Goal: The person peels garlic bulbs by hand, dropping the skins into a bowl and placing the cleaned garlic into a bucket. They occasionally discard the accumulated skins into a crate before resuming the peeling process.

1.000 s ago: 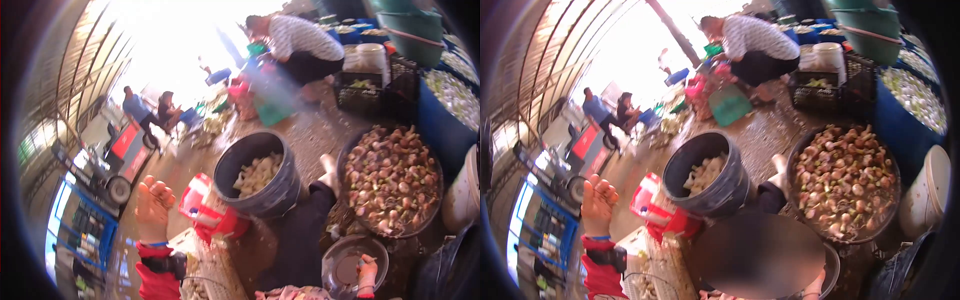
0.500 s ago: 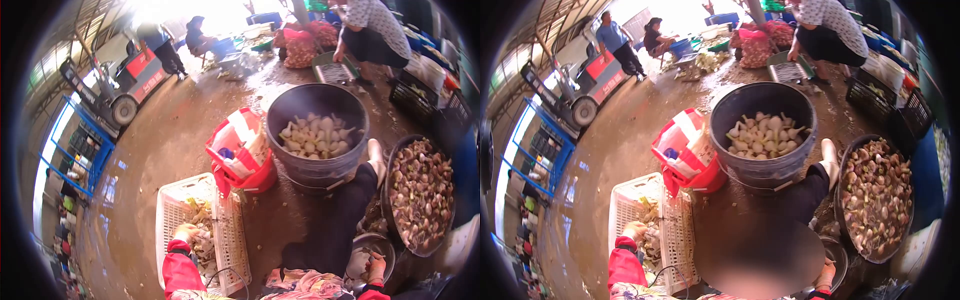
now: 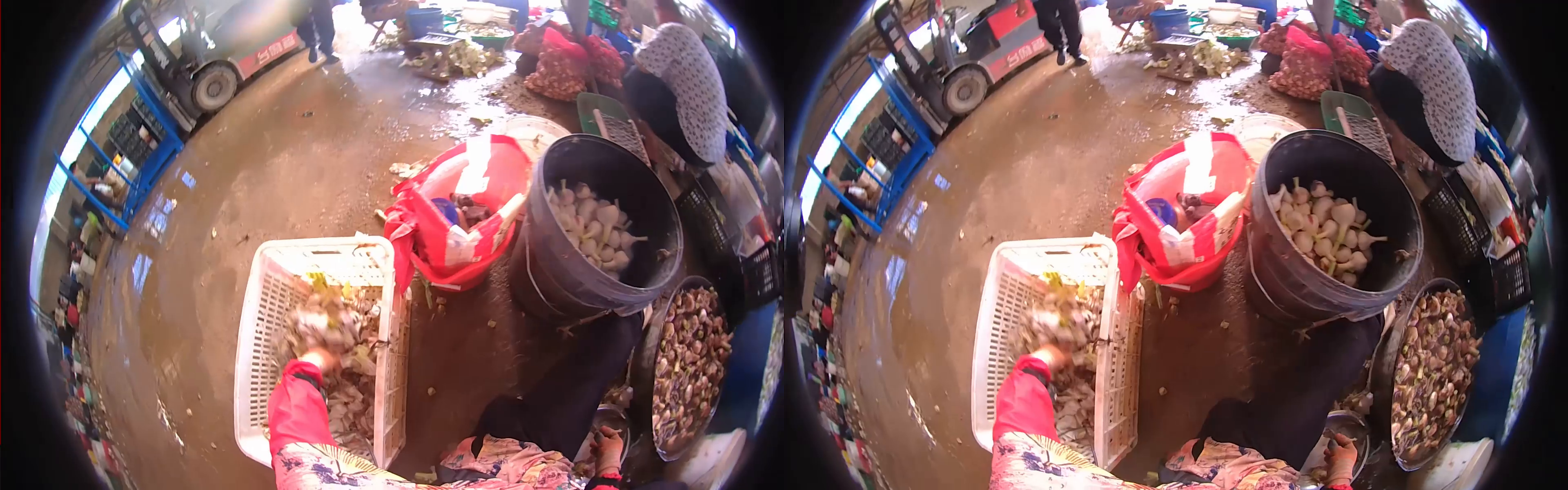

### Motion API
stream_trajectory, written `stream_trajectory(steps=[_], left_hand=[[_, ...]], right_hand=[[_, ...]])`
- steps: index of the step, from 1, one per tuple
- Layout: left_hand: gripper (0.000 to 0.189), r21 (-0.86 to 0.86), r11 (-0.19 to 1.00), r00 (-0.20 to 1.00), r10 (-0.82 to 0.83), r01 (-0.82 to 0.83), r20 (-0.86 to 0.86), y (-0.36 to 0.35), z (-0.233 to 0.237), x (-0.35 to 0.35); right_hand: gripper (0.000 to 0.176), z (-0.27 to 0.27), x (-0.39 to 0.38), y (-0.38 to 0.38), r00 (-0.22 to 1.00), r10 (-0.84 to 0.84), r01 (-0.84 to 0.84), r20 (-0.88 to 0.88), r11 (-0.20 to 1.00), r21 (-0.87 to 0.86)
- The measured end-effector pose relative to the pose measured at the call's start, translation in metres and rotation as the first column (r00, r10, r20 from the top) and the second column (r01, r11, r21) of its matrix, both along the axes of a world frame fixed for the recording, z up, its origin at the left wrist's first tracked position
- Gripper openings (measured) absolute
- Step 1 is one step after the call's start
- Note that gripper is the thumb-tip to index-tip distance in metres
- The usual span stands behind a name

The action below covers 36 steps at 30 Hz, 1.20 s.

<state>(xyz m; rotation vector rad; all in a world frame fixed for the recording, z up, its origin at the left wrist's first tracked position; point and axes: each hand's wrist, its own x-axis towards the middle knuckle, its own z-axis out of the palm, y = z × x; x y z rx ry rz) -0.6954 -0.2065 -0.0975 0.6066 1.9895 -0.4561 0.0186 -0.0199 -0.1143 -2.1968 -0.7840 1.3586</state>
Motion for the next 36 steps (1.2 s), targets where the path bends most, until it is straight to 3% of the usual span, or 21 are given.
stream_trajectory(steps=[1,2,3,4,5,6,10,11,13,14,16,18,24,26,28,29,30,31,33,35,36], left_hand=[[0.065,0.443,0.896,0.978,0.082,0.011,-0.191,-0.021,-0.039,-0.031],[0.071,0.654,0.749,0.942,0.287,-0.106,-0.176,-0.008,-0.005,-0.03],[0.077,0.701,0.673,0.877,0.458,-0.236,-0.144,0.01,0.03,-0.028],[0.079,0.776,0.595,0.827,0.532,-0.21,-0.184,0.023,0.048,-0.029],[0.077,0.885,0.462,0.796,0.554,-0.05,-0.244,0.019,0.018,-0.058],[0.074,0.87,0.382,0.735,0.677,-0.312,-0.034,0.04,0.062,-0.043],[0.037,0.925,0.184,0.853,0.478,-0.332,0.211,0.028,0.008,-0.062],[0.029,0.763,0.626,0.949,0.114,0.162,-0.295,0.027,0.008,-0.067],[0.04,0.405,0.914,0.998,0.035,-0.01,-0.056,0.022,-0.013,-0.049],[0.05,0.308,0.951,0.992,0.011,0.03,-0.128,0.016,-0.026,-0.036],[0.083,0.343,0.939,0.958,0.112,-0.016,-0.262,0.016,-0.029,-0.007],[0.087,0.383,0.908,0.908,0.295,-0.169,-0.297,0.022,-0.033,0.009],[0.081,0.272,0.933,0.929,0.299,-0.237,-0.217,0.026,-0.042,0.017],[0.082,0.273,0.957,0.936,0.009,0.093,-0.352,0.012,-0.038,0.053],[0.09,0.285,0.957,0.997,-0.049,0.062,-0.054,-0.009,-0.063,0.064],[0.09,0.277,0.959,0.997,-0.043,0.057,-0.058,-0.048,-0.175,0.07],[0.062,0.639,0.672,0.861,-0.507,0.375,0.028,-0.117,-0.255,0.054],[0.062,0.641,0.667,0.858,-0.513,0.38,0.025,-0.137,-0.244,0.098],[0.066,0.32,0.933,0.883,-0.284,0.164,0.374,-0.119,-0.186,0.153],[0.069,-0.124,0.992,0.814,0.089,-0.021,0.574,-0.045,-0.037,0.125],[0.062,0.138,0.988,0.846,-0.018,-0.067,0.533,-0.023,0.034,0.118]], right_hand=[[0.031,0.007,-0.007,0.001,0.999,0.041,-0.041,0.009,0.999,0.006],[0.032,0.013,-0.01,0.002,0.997,0.077,-0.077,0.017,0.997,0.015],[0.032,0.01,-0.006,0.004,0.995,0.094,-0.095,0.019,0.995,0.009],[0.032,0.009,-0.002,0.005,0.995,0.1,-0.1,0.032,0.995,0.013],[0.032,0.008,0.0,0.006,0.992,0.105,-0.107,0.062,0.994,0.027],[0.032,0.007,0.004,0.006,0.99,0.109,-0.113,0.09,0.993,0.04],[0.031,-0.01,0.029,0.004,0.994,0.086,-0.094,0.067,0.988,0.126],[0.031,-0.011,0.03,0.003,0.994,0.084,-0.092,0.069,0.988,0.123],[0.03,-0.01,0.03,0.002,0.996,0.046,-0.051,0.072,0.997,0.067],[0.03,-0.022,0.04,0.001,0.996,0.045,-0.05,0.074,0.997,0.064],[0.03,-0.052,0.067,-0.001,0.946,0.261,-0.28,0.19,0.956,0.081],[0.03,-0.046,0.065,-0.005,0.965,0.208,-0.222,0.16,0.972,0.073],[0.03,-0.024,0.042,0.001,0.995,0.067,-0.075,0.08,0.993,0.096],[0.029,-0.024,0.03,0.002,0.994,0.074,-0.08,0.078,0.994,0.076],[0.028,-0.018,0.019,0.002,0.993,0.088,-0.087,0.08,0.996,-0.013],[0.027,-0.024,0.021,0.003,0.991,0.102,-0.099,0.083,0.994,-0.039],[0.027,-0.024,0.017,0.003,0.992,0.103,-0.1,0.078,0.994,-0.041],[0.026,-0.022,0.014,0.003,0.99,0.127,-0.124,0.066,0.991,-0.046],[0.026,-0.018,0.024,0.004,0.985,0.159,-0.155,0.07,0.986,-0.059],[0.038,-0.023,0.032,0.009,0.973,0.209,-0.208,0.103,0.978,-0.016],[0.038,-0.023,0.032,0.011,0.971,0.217,-0.216,0.102,0.976,-0.023]])
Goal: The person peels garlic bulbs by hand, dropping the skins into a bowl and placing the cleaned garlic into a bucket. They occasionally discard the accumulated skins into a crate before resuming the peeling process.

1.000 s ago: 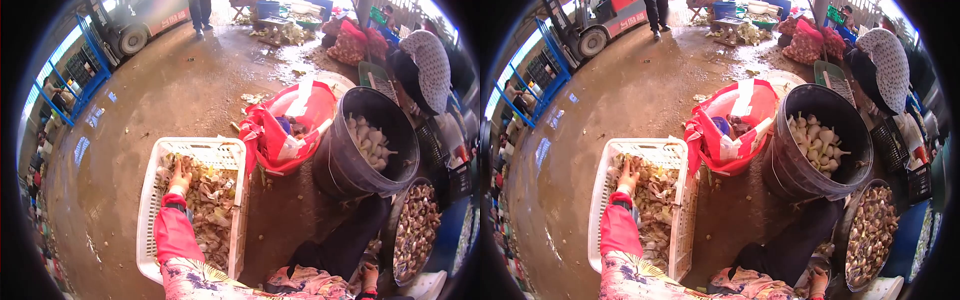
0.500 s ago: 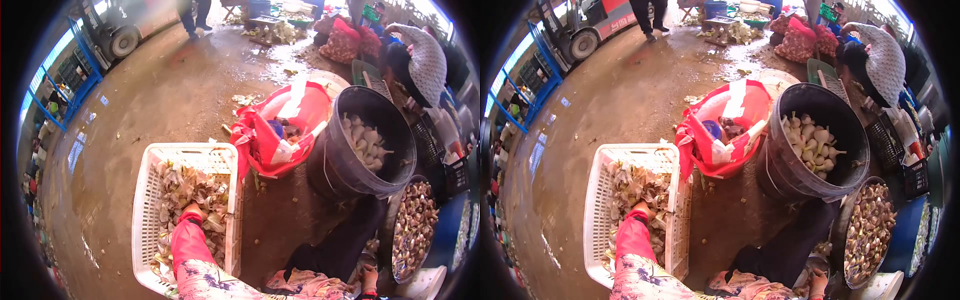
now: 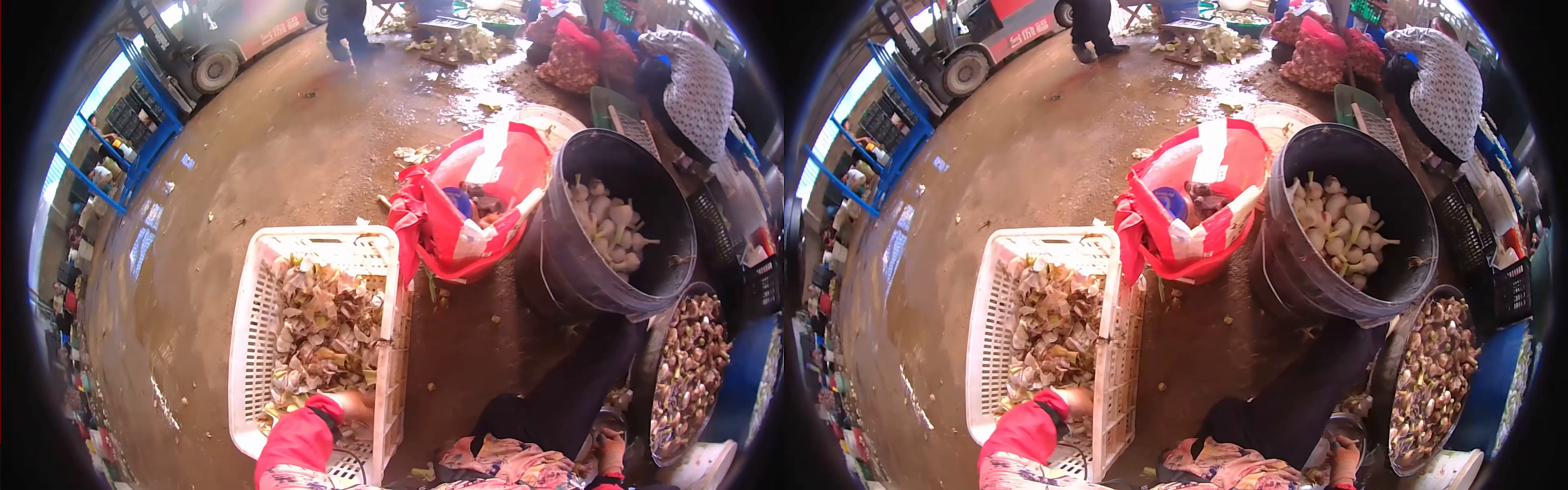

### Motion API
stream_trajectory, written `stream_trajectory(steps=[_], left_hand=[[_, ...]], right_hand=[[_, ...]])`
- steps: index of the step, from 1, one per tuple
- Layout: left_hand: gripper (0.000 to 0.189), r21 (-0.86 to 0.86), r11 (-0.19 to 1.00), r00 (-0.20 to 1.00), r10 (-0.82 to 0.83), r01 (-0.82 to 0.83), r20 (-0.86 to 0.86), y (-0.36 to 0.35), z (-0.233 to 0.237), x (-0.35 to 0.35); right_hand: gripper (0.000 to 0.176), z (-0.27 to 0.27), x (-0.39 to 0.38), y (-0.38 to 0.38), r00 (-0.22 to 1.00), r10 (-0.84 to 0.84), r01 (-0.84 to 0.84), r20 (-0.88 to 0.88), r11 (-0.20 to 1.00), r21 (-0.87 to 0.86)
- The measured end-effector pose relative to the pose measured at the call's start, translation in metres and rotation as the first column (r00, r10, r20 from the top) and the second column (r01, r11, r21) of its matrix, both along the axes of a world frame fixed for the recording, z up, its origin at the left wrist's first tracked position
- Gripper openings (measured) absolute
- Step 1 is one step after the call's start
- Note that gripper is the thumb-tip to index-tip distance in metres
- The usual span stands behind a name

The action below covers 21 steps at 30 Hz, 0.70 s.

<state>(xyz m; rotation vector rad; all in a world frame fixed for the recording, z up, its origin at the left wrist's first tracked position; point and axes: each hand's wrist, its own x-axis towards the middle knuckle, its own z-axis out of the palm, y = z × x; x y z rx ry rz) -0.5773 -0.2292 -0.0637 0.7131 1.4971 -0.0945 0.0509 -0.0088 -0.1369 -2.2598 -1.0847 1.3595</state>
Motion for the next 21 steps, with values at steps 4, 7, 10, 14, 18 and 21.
stream_trajectory(steps=[4,7,10,14,18,21], left_hand=[[0.051,0.336,0.927,0.724,0.347,-0.168,-0.596,0.004,-0.023,-0.069],[0.07,0.233,0.972,0.65,0.194,-0.027,-0.735,0.025,-0.025,-0.072],[0.063,0.145,0.984,0.612,0.18,-0.107,-0.77,0.053,-0.043,-0.072],[0.041,0.191,0.971,0.647,0.239,-0.145,-0.724,0.041,-0.082,-0.072],[0.045,0.073,0.982,0.838,-0.109,0.174,-0.534,0.007,-0.091,-0.022],[0.056,0.163,0.919,0.854,-0.253,0.359,-0.454,-0.033,-0.149,-0.011]], right_hand=[[0.032,0.009,-0.005,0.003,0.978,-0.203,0.203,-0.036,0.979,-0.008],[0.031,0.003,0.002,0.001,0.993,-0.116,0.116,-0.014,0.993,0.012],[0.032,0.011,-0.003,-0.002,0.997,-0.015,0.011,0.074,0.998,0.057],[0.031,0.007,-0.001,-0.003,0.998,-0.067,0.065,0.019,0.996,0.066],[0.03,0.002,0.003,-0.004,0.997,-0.078,0.076,0.022,0.994,0.072],[0.029,0.007,0.005,-0.002,0.998,-0.057,0.056,0.025,0.997,0.06]])
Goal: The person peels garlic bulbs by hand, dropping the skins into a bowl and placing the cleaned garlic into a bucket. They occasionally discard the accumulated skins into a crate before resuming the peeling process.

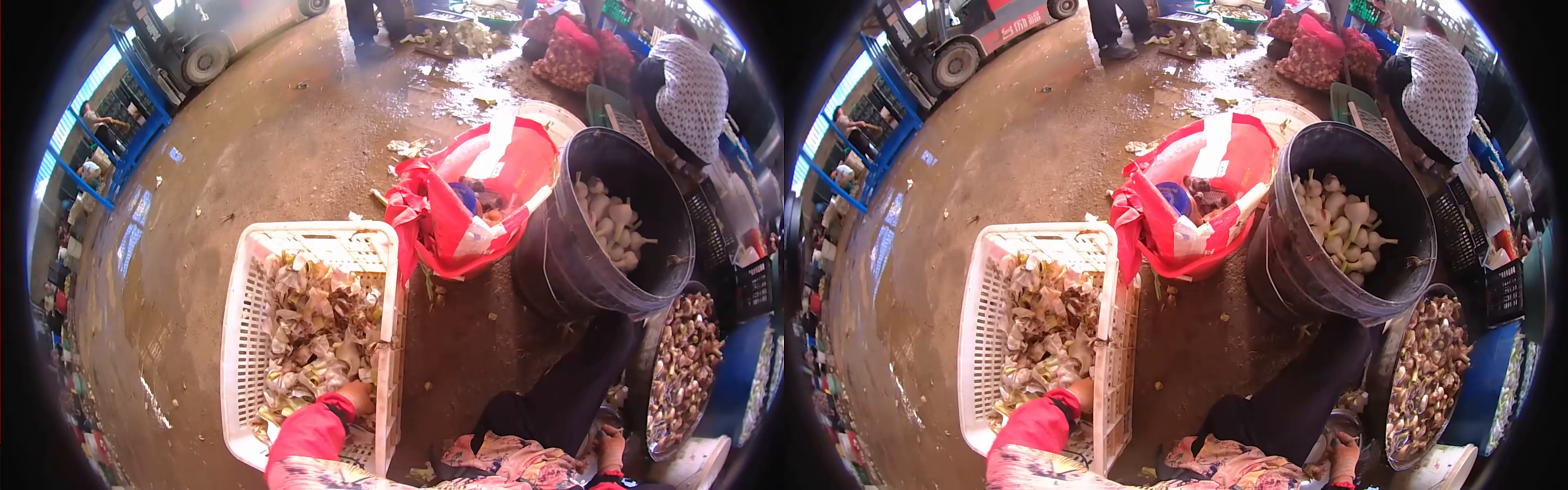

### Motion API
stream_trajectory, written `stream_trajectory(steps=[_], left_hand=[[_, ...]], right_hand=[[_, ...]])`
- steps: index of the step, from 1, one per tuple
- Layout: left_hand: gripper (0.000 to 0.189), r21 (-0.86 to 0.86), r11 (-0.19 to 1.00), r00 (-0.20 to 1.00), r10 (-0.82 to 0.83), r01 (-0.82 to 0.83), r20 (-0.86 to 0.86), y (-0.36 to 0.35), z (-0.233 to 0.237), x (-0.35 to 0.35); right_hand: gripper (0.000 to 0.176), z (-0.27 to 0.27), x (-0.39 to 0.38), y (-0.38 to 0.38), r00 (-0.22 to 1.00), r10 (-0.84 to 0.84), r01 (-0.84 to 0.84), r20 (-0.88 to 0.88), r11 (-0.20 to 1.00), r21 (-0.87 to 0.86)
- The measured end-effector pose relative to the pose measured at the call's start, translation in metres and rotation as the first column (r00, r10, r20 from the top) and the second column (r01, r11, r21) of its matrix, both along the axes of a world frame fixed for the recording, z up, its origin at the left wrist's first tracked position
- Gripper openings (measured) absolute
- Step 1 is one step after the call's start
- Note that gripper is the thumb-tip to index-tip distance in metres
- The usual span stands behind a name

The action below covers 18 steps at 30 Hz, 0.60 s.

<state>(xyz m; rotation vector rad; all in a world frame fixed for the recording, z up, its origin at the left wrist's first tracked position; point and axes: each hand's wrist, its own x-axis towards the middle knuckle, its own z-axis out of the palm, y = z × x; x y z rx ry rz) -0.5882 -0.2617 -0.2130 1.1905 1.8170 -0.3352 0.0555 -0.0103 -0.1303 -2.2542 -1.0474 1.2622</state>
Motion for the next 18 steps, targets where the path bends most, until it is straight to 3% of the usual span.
stream_trajectory(steps=[1,3,5,7,9,10,11,12,13,14,15,18], left_hand=[[0.056,-0.005,1.0,1.0,0.007,-0.007,0.001,0.008,0.032,0.0],[0.06,-0.161,0.97,0.941,0.22,-0.183,0.255,0.05,0.137,-0.014],[0.062,-0.171,0.812,0.762,0.582,-0.558,0.284,0.059,0.152,-0.046],[0.057,0.189,0.578,0.608,0.767,-0.794,0.206,0.029,0.075,-0.095],[0.064,0.266,0.735,0.715,0.674,-0.623,-0.186,0.043,0.071,-0.109],[0.072,0.16,0.632,0.638,0.77,-0.758,-0.022,0.051,0.055,-0.105],[0.076,0.019,0.733,0.733,0.68,-0.68,-0.026,0.062,0.049,-0.089],[0.067,0.21,0.866,0.788,0.5,-0.454,-0.359,0.073,0.033,-0.047],[0.063,-0.047,0.987,0.931,0.129,-0.154,-0.343,0.057,-0.001,-0.036],[0.06,0.022,0.924,0.902,0.378,-0.382,-0.208,0.057,0.03,-0.011],[0.059,0.082,0.988,0.988,-0.135,0.128,0.079,0.032,-0.008,-0.014],[0.054,0.074,0.995,0.976,-0.086,0.072,0.202,0.031,0.015,-0.002]], right_hand=[[0.029,0.003,-0.001,0.001,1.0,0.007,-0.007,0.001,1.0,-0.005],[0.027,0.012,-0.008,0.002,0.999,-0.025,0.025,-0.032,1.0,0.004],[0.027,0.021,-0.015,0.003,0.999,-0.042,0.042,-0.032,0.999,0.011],[0.027,0.02,-0.018,0.002,0.997,-0.066,0.067,-0.032,0.998,0.02],[0.028,0.014,-0.015,0.002,0.998,-0.067,0.067,0.009,0.998,0.008],[0.028,-0.006,0.003,-0.003,0.998,-0.066,0.066,0.012,0.998,0.006],[0.028,-0.043,0.039,-0.005,0.994,0.098,-0.102,0.051,0.991,0.087],[0.028,-0.06,0.06,-0.004,0.963,0.248,-0.264,0.109,0.951,0.164],[0.028,-0.039,0.05,-0.008,0.962,0.247,-0.264,0.119,0.952,0.153],[0.028,-0.013,0.024,-0.007,0.996,0.088,-0.091,0.031,0.992,0.084],[0.029,0.011,-0.006,-0.005,0.995,-0.082,0.082,-0.049,0.997,0.005],[0.028,0.012,-0.006,-0.001,0.996,-0.08,0.08,-0.03,0.997,0.003]])
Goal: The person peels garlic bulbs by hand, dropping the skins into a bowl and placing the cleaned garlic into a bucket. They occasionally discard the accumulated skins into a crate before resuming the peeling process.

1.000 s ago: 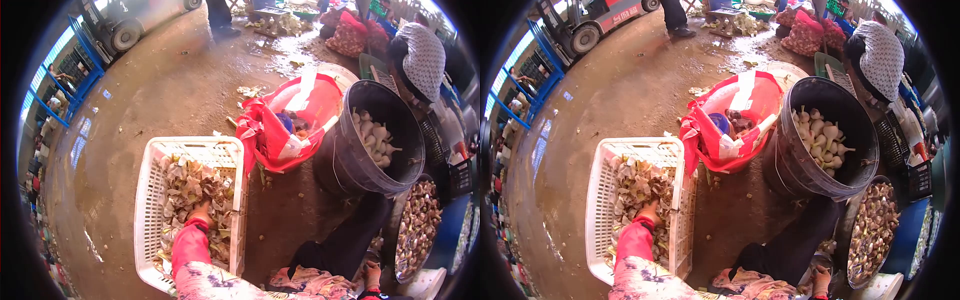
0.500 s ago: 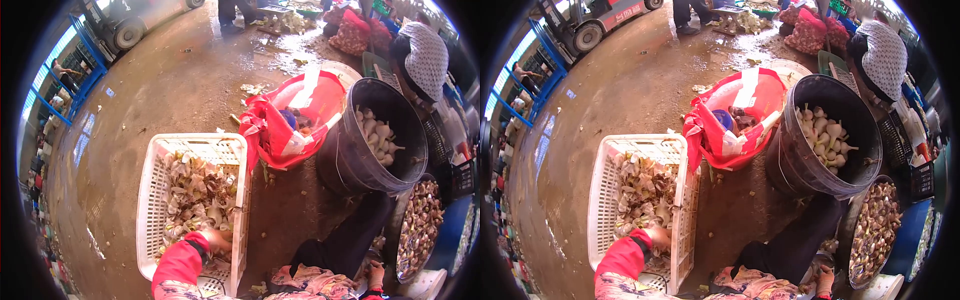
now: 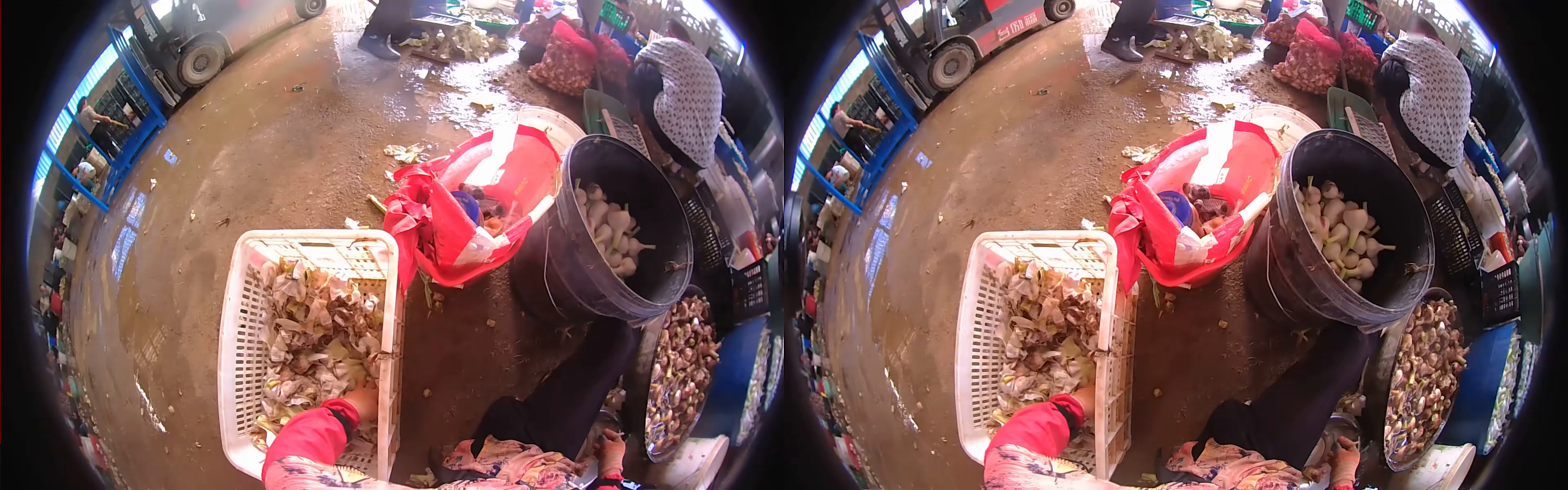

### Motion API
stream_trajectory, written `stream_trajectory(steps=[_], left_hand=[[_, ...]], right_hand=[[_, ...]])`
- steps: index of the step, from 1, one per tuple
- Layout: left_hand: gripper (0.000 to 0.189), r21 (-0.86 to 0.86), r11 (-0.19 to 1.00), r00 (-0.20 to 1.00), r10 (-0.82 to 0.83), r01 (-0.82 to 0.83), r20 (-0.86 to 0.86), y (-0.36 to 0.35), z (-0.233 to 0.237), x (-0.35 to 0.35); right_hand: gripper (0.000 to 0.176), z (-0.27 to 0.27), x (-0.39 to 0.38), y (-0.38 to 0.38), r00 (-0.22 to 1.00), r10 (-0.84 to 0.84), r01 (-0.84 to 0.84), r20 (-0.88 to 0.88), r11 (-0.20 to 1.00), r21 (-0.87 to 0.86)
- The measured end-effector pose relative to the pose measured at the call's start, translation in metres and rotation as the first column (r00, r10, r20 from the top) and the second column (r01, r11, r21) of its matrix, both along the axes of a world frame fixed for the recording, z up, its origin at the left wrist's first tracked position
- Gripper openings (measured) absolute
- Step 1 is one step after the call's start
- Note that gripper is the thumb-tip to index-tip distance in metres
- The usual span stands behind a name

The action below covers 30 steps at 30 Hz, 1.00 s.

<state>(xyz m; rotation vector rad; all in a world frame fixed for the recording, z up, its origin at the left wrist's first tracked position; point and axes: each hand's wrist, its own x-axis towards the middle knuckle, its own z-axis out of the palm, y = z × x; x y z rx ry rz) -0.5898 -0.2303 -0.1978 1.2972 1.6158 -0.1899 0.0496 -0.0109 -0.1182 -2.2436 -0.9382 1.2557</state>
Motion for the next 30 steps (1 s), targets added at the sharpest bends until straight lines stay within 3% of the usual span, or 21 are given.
stream_trajectory(steps=[2,4,6,7,9,11,12,13,14,15,16,17,18,20,22,23,25,26,28,29,30], left_hand=[[0.054,0.001,0.999,0.998,-0.038,0.038,0.057,0.007,0.037,0.004],[0.059,0.028,0.999,0.956,-0.037,0.03,0.292,0.018,0.054,-0.026],[0.061,0.26,0.901,0.937,0.317,-0.346,0.148,0.0,0.016,-0.073],[0.065,0.265,0.623,0.635,0.771,-0.736,-0.05,0.04,0.114,-0.063],[0.086,0.797,0.335,0.237,0.94,-0.502,-0.246,0.017,0.075,-0.109],[0.109,0.826,0.348,-0.055,0.909,-0.445,-0.413,0.022,0.074,-0.139],[0.119,0.633,0.052,-0.04,0.991,-0.773,-0.131,0.032,0.074,-0.15],[0.113,0.594,-0.067,-0.113,0.993,-0.801,-0.042,0.044,0.065,-0.155],[0.1,0.497,-0.26,-0.059,0.922,-0.828,0.383,0.04,-0.003,-0.183],[0.087,-0.092,-0.157,-0.176,0.948,-0.983,0.264,0.069,0.036,-0.168],[0.068,0.243,-0.059,0.084,0.838,-0.968,0.539,0.078,-0.024,-0.165],[0.056,0.074,-0.07,-0.018,0.835,-0.995,0.55,0.094,-0.055,-0.142],[0.056,0.074,-0.08,-0.026,0.833,-0.994,0.552,0.104,-0.056,-0.125],[0.062,0.264,0.402,0.472,0.827,-0.877,0.307,0.121,-0.053,-0.089],[0.069,0.294,0.802,0.838,0.546,-0.52,-0.009,0.127,-0.048,-0.067],[0.069,0.3,0.8,0.837,0.547,-0.52,-0.009,0.119,-0.066,-0.073],[0.078,0.355,0.876,0.945,0.311,-0.328,0.104,0.094,-0.115,-0.086],[0.078,0.3,0.873,0.918,0.395,-0.386,0.031,0.099,0.034,-0.066],[0.051,0.246,0.581,0.592,0.805,-0.776,-0.035,0.081,0.09,-0.078],[0.04,0.471,0.466,0.488,0.869,-0.749,-0.085,0.077,0.11,-0.089],[0.04,0.575,0.345,0.379,0.923,-0.742,-0.065,0.061,0.089,-0.113]], right_hand=[[0.028,0.0,0.004,-0.002,1.0,0.004,-0.004,0.014,1.0,0.0],[0.027,0.006,0.003,-0.001,0.999,0.031,-0.03,0.045,1.0,-0.005],[0.027,0.003,0.013,0.0,0.998,0.047,-0.048,0.039,0.998,0.027],[0.027,-0.003,0.021,-0.001,0.998,0.058,-0.059,0.028,0.997,0.059],[0.027,-0.009,0.027,0.0,0.998,0.043,-0.046,0.049,0.996,0.07],[0.027,-0.009,0.028,0.001,0.996,0.032,-0.038,0.079,0.996,0.079],[0.027,-0.007,0.026,0.001,0.997,0.022,-0.027,0.08,0.997,0.066],[0.028,-0.005,0.02,0.001,0.997,0.01,-0.014,0.075,0.998,0.057],[0.028,-0.001,0.014,0.0,0.998,0.012,-0.016,0.068,0.998,0.066],[0.028,0.004,0.009,0.001,0.99,0.048,-0.054,0.132,0.998,0.038],[0.029,0.008,0.004,0.002,0.977,0.088,-0.091,0.196,0.996,0.003],[0.029,0.01,0.002,0.004,0.976,0.096,-0.099,0.194,0.995,0.005],[0.029,0.011,0.001,0.006,0.983,0.071,-0.07,0.17,0.997,-0.009],[0.03,0.015,0.004,0.01,0.986,0.051,-0.049,0.157,0.999,-0.019],[0.029,0.013,0.009,0.014,0.981,0.146,-0.153,0.13,0.987,0.05],[0.029,0.02,0.007,0.016,0.981,0.147,-0.155,0.128,0.986,0.055],[0.031,0.068,-0.029,0.008,0.706,0.547,-0.609,0.45,0.793,-0.008],[0.031,0.069,-0.026,0.007,0.704,0.549,-0.609,0.45,0.793,-0.014],[0.029,0.064,-0.017,0.003,0.543,0.614,-0.714,0.573,0.697,-0.07],[0.029,0.061,-0.014,0.002,0.543,0.614,-0.714,0.573,0.697,-0.07],[0.028,0.056,-0.012,0.002,0.589,0.602,-0.683,0.54,0.727,-0.065]])
